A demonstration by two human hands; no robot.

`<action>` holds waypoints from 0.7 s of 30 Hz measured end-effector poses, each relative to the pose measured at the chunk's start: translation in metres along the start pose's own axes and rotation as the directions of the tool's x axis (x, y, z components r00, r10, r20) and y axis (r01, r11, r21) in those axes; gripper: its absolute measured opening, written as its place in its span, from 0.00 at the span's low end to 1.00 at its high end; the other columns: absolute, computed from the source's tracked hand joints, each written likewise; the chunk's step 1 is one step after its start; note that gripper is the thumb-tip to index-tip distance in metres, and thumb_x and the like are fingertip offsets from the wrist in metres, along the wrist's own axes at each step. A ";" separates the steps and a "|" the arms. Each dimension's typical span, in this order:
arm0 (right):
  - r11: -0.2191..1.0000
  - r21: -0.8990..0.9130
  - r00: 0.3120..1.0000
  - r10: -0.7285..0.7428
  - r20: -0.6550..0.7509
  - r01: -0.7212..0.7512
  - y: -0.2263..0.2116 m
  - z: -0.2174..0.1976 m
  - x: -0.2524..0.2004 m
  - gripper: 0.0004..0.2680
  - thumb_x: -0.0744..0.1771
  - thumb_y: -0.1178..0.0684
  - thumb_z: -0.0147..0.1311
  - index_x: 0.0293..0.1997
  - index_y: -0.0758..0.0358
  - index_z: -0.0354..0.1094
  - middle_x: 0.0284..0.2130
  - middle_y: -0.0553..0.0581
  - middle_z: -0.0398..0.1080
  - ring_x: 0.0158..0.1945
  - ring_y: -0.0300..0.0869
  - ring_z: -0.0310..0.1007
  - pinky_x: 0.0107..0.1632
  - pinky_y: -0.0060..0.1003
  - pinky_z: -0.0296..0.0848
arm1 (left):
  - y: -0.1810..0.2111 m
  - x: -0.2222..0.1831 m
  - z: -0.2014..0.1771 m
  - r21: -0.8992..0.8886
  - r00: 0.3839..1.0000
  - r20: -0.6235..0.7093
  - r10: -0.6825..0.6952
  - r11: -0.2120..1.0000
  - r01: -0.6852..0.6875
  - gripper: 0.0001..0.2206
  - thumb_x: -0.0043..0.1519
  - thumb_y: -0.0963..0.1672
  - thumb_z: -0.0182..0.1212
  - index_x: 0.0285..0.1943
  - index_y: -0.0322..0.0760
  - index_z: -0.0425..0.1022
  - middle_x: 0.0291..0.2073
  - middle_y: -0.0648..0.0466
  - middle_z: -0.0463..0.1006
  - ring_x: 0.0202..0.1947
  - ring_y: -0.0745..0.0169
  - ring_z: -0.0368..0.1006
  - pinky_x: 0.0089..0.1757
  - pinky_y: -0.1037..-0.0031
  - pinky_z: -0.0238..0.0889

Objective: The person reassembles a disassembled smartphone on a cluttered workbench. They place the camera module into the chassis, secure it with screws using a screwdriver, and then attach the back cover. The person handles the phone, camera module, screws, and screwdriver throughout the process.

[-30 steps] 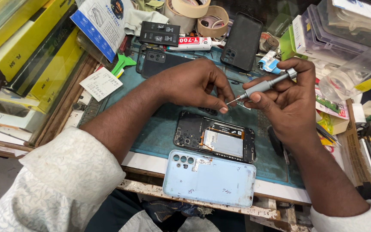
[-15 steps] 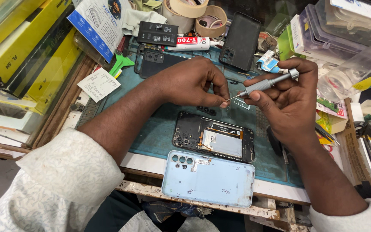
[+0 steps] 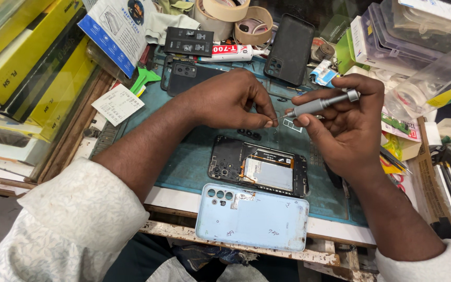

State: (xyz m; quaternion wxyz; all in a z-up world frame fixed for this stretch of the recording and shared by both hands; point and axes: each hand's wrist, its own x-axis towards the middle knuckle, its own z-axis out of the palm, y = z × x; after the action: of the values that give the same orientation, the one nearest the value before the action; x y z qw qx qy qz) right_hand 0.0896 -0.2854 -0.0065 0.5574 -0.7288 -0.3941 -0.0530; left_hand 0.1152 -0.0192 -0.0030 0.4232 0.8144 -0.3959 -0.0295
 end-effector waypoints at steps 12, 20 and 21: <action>0.990 -0.064 0.990 -0.124 0.073 0.128 -0.006 0.004 0.000 0.22 0.70 0.72 0.51 0.65 0.55 0.42 0.56 0.70 0.69 0.61 0.48 0.76 0.57 0.33 0.81 | 0.005 0.000 -0.001 -0.013 0.997 0.023 -0.067 0.998 0.067 0.07 0.57 0.44 0.69 0.42 0.42 0.87 0.32 0.56 0.87 0.28 0.72 0.82 0.34 0.75 0.73; 0.993 -0.032 0.992 -0.112 0.060 0.114 -0.003 0.005 -0.002 0.22 0.70 0.71 0.53 0.67 0.56 0.44 0.55 0.69 0.70 0.60 0.47 0.76 0.56 0.33 0.81 | 0.011 -0.001 -0.003 -0.052 0.994 0.065 -0.091 0.994 0.095 0.09 0.57 0.45 0.68 0.44 0.43 0.86 0.32 0.56 0.88 0.26 0.73 0.79 0.31 0.75 0.71; 0.992 -0.051 0.991 -0.117 0.062 0.120 -0.003 0.006 -0.002 0.22 0.70 0.71 0.53 0.67 0.56 0.44 0.55 0.69 0.70 0.60 0.47 0.76 0.56 0.33 0.81 | 0.013 -0.002 -0.003 -0.037 0.990 0.076 -0.116 0.992 0.119 0.09 0.57 0.45 0.68 0.45 0.44 0.87 0.31 0.56 0.88 0.25 0.72 0.78 0.30 0.74 0.70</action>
State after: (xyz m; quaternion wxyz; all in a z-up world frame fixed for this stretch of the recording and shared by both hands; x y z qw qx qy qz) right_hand 0.0845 -0.2813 -0.0073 0.5213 -0.7204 -0.4512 -0.0751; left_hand 0.1075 -0.0201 0.0075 0.4229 0.8256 -0.3620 -0.0924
